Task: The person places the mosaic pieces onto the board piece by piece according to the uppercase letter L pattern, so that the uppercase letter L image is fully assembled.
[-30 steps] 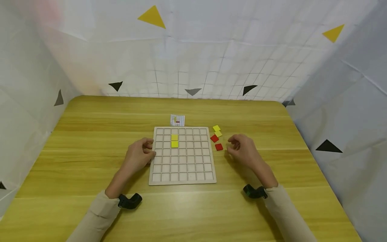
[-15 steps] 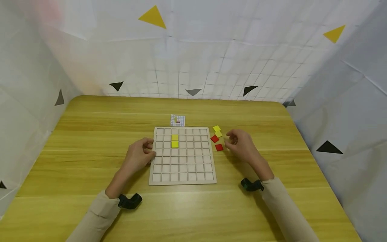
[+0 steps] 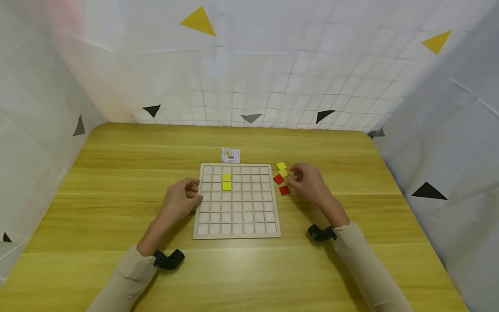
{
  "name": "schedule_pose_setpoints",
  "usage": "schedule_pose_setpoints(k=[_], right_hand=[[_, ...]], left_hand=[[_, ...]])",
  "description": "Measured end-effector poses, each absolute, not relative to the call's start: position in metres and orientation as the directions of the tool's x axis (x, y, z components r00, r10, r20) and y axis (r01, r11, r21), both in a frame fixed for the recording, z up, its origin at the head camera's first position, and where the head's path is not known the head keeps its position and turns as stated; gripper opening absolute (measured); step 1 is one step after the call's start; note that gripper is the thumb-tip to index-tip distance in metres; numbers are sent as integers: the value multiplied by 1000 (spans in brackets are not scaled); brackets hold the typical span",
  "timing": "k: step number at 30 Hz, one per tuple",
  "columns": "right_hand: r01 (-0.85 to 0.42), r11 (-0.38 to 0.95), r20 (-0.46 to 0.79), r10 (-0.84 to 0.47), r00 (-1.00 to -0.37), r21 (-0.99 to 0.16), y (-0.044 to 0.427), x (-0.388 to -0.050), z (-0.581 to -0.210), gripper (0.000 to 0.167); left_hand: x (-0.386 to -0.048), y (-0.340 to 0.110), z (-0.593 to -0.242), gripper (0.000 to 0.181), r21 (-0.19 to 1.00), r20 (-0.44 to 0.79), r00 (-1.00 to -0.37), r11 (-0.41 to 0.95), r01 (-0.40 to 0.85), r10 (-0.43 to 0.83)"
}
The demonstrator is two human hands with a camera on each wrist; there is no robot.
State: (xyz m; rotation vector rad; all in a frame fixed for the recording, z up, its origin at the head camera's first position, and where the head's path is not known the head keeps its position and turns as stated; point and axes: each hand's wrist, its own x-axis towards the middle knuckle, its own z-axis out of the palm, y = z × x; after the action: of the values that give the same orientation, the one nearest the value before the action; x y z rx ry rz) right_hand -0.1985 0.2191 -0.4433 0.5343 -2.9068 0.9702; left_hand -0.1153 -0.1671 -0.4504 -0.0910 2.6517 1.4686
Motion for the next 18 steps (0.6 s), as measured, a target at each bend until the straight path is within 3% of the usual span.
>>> schedule_pose_setpoints(k=[18], right_hand=[[-307,771,102,-303,-948,-557,210,-212,-446,25]], left_hand=[[-115,-166,-451,48,840,-118,-993,533,-103,-6]])
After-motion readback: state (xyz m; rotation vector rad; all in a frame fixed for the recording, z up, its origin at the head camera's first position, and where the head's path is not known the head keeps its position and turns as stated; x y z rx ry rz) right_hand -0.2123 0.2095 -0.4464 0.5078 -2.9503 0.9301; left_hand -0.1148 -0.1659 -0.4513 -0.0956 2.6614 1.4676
